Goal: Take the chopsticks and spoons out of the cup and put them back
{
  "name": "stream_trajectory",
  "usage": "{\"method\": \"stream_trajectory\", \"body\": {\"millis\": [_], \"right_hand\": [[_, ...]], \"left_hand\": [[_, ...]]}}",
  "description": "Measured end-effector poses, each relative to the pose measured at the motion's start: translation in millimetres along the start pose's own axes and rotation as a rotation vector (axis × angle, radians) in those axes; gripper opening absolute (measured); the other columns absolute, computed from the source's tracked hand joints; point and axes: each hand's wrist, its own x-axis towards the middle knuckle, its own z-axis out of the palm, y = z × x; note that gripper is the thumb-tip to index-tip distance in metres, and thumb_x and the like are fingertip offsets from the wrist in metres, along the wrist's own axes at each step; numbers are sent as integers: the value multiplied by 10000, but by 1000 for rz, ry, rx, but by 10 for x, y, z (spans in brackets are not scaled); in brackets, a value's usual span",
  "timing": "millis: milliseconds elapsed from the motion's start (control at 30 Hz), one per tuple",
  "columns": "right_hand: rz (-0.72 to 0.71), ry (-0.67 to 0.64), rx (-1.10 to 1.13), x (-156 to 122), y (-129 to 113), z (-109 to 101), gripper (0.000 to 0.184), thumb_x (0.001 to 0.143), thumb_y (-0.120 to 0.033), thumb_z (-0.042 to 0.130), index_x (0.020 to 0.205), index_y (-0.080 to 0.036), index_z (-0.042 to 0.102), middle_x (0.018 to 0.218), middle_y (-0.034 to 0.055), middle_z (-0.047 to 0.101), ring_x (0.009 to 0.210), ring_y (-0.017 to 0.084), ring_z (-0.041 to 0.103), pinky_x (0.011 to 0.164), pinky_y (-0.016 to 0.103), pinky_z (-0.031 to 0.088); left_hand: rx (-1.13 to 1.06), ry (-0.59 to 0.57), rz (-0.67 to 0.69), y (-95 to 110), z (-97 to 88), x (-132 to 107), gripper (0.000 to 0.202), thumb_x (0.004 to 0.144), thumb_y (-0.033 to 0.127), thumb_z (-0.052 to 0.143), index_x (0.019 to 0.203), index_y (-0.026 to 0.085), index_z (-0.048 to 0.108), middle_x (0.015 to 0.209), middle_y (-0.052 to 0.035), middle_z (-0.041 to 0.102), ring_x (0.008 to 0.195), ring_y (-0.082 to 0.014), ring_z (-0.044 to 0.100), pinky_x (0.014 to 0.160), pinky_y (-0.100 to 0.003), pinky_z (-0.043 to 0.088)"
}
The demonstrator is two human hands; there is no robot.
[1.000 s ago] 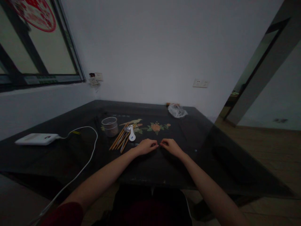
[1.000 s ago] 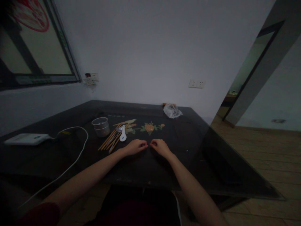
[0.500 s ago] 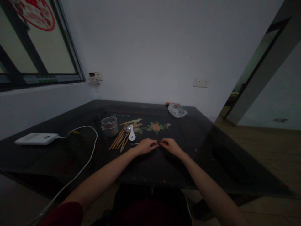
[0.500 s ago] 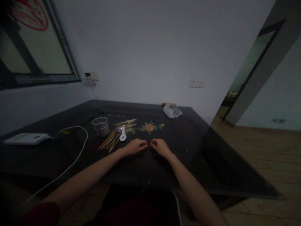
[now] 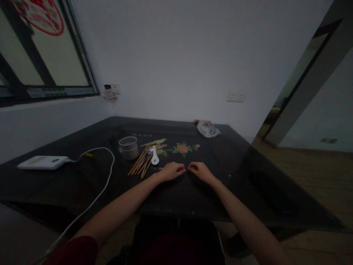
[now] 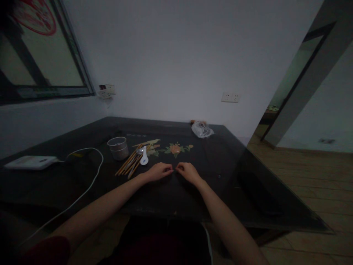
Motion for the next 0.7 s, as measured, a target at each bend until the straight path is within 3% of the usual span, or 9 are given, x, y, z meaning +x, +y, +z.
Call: {"method": "stream_trajectory", "body": {"millis": [700], "right_hand": [[24, -4, -30, -14, -39, -14, 188, 838, -304, 557, 835, -169, 689, 685, 18, 637, 613, 118, 509, 556, 214, 310]], "left_hand": [[20, 15, 21, 7, -7, -16, 228, 897, 362, 444, 890, 218, 622, 773, 0, 661, 689, -134, 587, 575, -206, 344]]}}
